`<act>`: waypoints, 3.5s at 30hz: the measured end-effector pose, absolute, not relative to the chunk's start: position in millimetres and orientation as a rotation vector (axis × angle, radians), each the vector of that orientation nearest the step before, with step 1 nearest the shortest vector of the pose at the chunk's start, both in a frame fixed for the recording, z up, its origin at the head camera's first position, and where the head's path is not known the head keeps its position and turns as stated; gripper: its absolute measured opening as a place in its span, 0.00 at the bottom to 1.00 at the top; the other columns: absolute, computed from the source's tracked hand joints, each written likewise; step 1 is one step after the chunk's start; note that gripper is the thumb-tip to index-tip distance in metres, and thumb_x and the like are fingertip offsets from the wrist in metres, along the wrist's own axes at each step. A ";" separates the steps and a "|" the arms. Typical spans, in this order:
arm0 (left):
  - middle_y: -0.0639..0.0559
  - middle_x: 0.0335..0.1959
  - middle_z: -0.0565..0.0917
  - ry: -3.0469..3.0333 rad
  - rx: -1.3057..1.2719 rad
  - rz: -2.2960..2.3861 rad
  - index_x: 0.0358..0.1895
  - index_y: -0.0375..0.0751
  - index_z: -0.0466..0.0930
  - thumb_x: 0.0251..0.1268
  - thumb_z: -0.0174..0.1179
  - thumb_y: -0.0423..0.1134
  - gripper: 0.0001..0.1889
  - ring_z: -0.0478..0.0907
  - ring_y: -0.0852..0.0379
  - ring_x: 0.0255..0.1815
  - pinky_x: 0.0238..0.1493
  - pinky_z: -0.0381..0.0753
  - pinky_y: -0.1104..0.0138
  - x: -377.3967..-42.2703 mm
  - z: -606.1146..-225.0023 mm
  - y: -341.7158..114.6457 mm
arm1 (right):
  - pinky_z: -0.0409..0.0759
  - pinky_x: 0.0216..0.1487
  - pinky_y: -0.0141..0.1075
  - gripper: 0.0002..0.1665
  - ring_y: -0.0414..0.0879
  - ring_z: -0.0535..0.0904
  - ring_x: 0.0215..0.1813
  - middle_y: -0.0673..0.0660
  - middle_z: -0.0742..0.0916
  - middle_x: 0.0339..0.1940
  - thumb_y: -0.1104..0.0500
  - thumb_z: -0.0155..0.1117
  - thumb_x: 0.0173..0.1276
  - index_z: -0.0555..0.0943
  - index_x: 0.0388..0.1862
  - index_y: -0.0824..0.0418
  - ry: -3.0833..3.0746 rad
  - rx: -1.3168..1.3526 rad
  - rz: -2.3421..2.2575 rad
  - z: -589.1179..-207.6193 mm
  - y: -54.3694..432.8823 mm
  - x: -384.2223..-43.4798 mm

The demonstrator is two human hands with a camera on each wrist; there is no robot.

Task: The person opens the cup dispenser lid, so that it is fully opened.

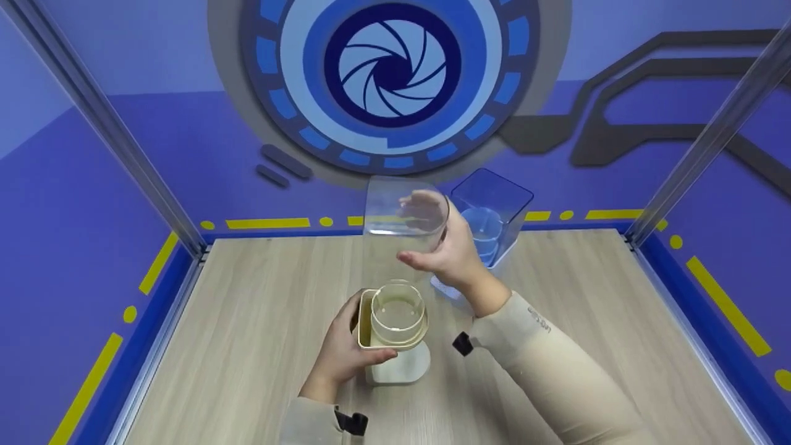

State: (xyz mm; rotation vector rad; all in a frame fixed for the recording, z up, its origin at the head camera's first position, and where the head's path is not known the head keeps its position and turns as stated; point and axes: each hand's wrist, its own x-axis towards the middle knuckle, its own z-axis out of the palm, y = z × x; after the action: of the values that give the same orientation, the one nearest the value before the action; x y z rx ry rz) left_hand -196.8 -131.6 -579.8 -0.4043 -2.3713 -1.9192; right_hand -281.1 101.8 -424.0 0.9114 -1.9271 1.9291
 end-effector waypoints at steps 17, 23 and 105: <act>0.53 0.72 0.85 -2.278 -0.510 -1.921 0.83 0.48 0.73 0.36 0.94 0.39 0.61 0.81 0.58 0.75 0.83 0.74 0.70 -199.9 -586.8 -132.3 | 0.77 0.76 0.48 0.58 0.55 0.73 0.74 0.60 0.78 0.74 0.56 0.94 0.52 0.76 0.82 0.58 -2.238 0.706 1.734 -454.3 90.7 -326.6; 0.53 0.73 0.85 -2.295 -0.508 -1.916 0.84 0.41 0.71 0.36 0.95 0.41 0.63 0.81 0.58 0.75 0.83 0.74 0.70 -198.3 -584.4 -132.7 | 0.76 0.69 0.45 0.59 0.51 0.74 0.62 0.61 0.79 0.74 0.51 0.94 0.55 0.74 0.83 0.61 -2.351 0.685 1.689 -474.1 87.5 -332.1; 0.36 0.71 0.80 -1.688 -0.641 -1.418 0.72 0.23 0.76 0.48 0.74 0.44 0.45 0.77 0.49 0.77 0.83 0.77 0.65 -141.9 -489.7 -54.0 | 0.86 0.75 0.36 0.36 0.43 0.85 0.75 0.76 0.85 0.70 0.86 0.63 0.69 0.75 0.76 0.76 -2.036 0.804 1.800 -569.5 204.9 -234.5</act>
State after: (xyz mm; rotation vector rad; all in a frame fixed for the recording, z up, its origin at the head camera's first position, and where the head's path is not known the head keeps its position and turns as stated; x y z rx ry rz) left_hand -141.9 -54.0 -489.7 -0.6410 -1.6875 -1.4185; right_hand -234.5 204.9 -569.5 0.8038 -2.0356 1.8004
